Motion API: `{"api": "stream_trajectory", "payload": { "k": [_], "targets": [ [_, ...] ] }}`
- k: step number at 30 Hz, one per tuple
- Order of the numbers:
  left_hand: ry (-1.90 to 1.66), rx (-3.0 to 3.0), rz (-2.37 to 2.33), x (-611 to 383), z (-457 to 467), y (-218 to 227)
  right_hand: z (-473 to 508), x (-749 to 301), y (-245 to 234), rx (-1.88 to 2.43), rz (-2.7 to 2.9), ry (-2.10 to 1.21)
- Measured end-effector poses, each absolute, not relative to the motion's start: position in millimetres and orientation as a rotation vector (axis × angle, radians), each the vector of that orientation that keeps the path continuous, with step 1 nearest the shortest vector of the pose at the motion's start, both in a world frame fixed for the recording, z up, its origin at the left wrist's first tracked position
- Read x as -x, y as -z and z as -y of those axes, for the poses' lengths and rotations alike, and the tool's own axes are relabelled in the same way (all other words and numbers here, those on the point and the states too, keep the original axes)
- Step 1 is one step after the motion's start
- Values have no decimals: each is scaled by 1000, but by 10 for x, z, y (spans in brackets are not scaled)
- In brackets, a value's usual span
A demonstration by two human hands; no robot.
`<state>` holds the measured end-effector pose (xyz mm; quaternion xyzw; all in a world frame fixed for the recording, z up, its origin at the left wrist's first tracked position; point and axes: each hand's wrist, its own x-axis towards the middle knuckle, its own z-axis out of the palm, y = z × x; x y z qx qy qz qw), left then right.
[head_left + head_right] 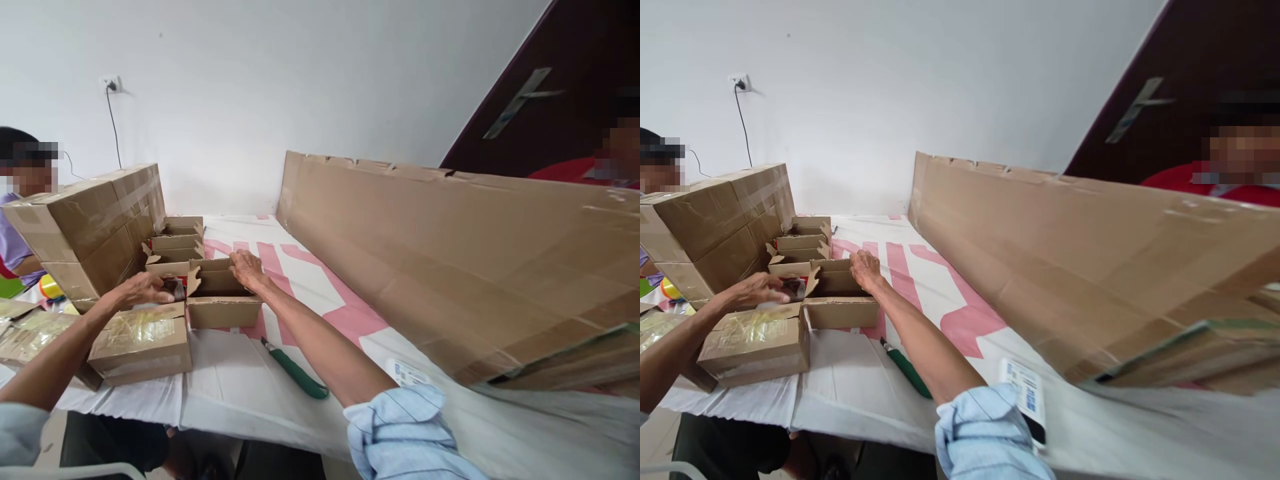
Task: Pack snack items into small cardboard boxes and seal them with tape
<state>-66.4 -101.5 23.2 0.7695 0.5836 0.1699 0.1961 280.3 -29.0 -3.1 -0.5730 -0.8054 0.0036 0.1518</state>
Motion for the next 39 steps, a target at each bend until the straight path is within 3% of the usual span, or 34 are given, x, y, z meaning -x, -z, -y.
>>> {"api": "stream_trajectory", "payload": {
  "k": [10, 14, 18, 22, 25, 30, 39],
  "targets": [
    [-114, -2012, -1185, 188, 1841, -420, 319, -2416, -19, 1599, 2307, -104],
    [-187, -2285, -1543, -20, 1829, -406, 359, -2252, -56, 1559, 2293, -155],
    [57, -2495, -2167, -203, 1948, -443, 414, -2131, -80, 1522, 2267, -216],
    [110, -2885, -2123, -372, 1966, -574, 509, -1952, -95, 1417, 2264, -268],
    [415, -2799, -2025, -397, 1800, -605, 546, -1897, -158, 1327, 2280, -300],
    [620, -2588, -2087, -293, 1486, -585, 523, -2259, -300, 1193, 2158, -312],
    [366, -2839, -1977, -85, 1067, -522, 930, -3572, 126, 1288, 2026, -245]
  ]
}}
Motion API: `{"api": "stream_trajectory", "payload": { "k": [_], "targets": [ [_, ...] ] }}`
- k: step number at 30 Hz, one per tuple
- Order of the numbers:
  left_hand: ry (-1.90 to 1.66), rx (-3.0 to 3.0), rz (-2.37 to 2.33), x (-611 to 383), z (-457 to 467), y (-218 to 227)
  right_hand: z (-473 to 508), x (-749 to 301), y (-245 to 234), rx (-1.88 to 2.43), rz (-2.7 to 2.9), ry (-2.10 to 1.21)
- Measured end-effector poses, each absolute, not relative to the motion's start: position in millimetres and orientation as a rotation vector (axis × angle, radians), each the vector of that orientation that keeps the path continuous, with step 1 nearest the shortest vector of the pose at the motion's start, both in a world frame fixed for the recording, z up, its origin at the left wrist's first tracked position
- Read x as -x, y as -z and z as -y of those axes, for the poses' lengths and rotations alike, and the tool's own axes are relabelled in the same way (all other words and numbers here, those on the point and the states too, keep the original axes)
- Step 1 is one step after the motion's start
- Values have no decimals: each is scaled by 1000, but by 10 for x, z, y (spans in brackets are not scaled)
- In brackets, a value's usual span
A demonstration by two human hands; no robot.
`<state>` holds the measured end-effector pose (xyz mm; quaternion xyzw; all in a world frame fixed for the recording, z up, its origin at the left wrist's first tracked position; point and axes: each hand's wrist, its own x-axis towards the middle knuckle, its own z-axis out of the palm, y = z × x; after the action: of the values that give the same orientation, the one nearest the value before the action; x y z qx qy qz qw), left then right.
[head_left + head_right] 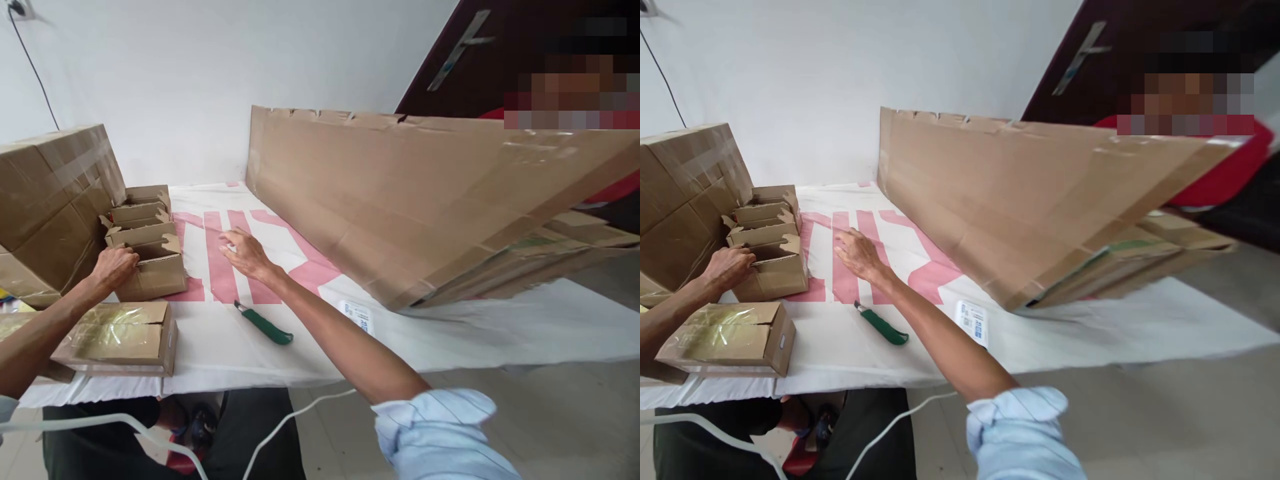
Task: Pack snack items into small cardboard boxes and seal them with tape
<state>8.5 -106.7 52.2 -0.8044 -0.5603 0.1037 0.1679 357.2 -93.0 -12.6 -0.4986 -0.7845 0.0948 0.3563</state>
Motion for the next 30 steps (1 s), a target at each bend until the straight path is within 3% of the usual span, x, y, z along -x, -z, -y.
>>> {"api": "stream_trajectory", "payload": {
  "k": [8, 21, 26, 30],
  "targets": [
    [-226, 2269, 1479, 78, 938, -298, 1592, -4222, 764, 1623, 2112, -335],
    [-121, 2195, 1638, -107, 484, -212, 2447, -4108, 1353, 1864, 2276, -361],
    [-122, 2232, 1644, 41, 710, -403, 2464, -4116, 1500, 1852, 2243, -311],
    [119, 2265, 1752, 490, 1195, -630, 2463, -4151, 1591, 1777, 2179, -290]
  ]
}}
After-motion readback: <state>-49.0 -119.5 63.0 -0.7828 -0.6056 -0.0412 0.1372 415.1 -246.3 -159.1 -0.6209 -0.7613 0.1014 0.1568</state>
